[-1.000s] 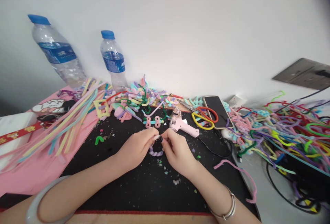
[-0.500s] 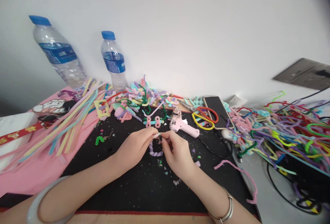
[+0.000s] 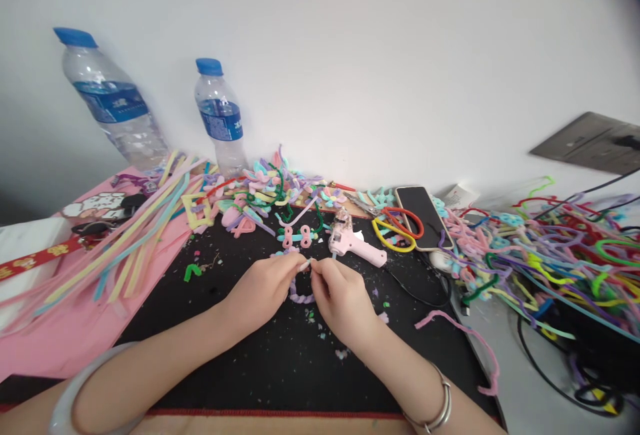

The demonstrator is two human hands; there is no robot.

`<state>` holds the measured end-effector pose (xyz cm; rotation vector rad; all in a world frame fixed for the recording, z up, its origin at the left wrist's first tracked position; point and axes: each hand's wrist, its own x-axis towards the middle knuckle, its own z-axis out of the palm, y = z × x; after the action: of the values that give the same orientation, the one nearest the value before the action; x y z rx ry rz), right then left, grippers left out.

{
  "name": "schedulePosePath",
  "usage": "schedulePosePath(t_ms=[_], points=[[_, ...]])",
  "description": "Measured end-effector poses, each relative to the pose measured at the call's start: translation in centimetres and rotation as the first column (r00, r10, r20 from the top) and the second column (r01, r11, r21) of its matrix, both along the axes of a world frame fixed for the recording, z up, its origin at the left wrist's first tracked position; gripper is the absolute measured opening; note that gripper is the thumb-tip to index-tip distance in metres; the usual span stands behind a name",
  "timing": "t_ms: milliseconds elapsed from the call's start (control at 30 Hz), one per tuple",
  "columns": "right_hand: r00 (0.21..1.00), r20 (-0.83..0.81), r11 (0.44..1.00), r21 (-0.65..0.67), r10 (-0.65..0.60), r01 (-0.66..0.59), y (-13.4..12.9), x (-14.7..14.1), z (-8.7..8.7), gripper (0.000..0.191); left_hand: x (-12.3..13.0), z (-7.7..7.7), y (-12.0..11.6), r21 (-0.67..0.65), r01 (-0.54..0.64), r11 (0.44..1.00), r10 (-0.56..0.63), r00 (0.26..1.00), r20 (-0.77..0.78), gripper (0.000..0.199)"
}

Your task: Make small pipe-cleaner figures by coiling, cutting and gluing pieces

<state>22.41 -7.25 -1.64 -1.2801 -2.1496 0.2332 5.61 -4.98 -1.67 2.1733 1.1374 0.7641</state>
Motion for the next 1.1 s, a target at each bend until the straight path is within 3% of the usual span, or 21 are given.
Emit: schedulePosePath(t_ms=[233,333,433,500,567,667,900,1100], points=[[0.99,-0.137,0.999,-0.001,-0.044,0.045,0.2,0.4,0.2,0.012,0.0,0.1,0.2,-0.121,-0.02,0.992,0.036,0.99,0.133,0.023],[0.984,-0.093,0.987,0.048,-0.152,0.157,1.1,1.8,0.7,0.009,0.0,0.3,0.4,-0.194,-0.041,0.98,0.08,0.978,0.195,0.025],[0.944,-0.004,0.938,0.119,-0.329,0.327,2.8,4.1,1.2,0.013,0.0,0.4,0.4,-0.215,-0.049,0.975,0.099,0.969,0.226,0.026],[0.902,0.056,0.896,0.161,-0.427,0.414,4.1,6.0,1.5,0.004,0.0,0.5,0.4,-0.219,-0.047,0.975,0.099,0.967,0.234,0.026],[0.841,0.142,0.849,0.186,-0.522,0.495,5.1,7.9,1.4,0.019,0.0,0.5,0.3,-0.217,-0.048,0.975,0.101,0.966,0.237,0.026],[0.734,0.305,0.788,0.113,-0.607,0.605,5.9,10.0,1.0,0.032,-0.1,0.5,0.3,-0.216,-0.053,0.975,0.106,0.964,0.244,0.026],[0.598,0.408,0.682,0.092,-0.69,0.725,6.3,11.8,0.6,0.037,-0.1,0.4,0.4,-0.244,-0.08,0.966,0.146,0.954,0.263,0.025],[0.634,0.39,0.695,0.02,-0.668,0.719,6.6,12.3,1.2,0.026,0.0,0.3,0.5,-0.277,-0.071,0.958,0.158,0.939,0.307,0.024]])
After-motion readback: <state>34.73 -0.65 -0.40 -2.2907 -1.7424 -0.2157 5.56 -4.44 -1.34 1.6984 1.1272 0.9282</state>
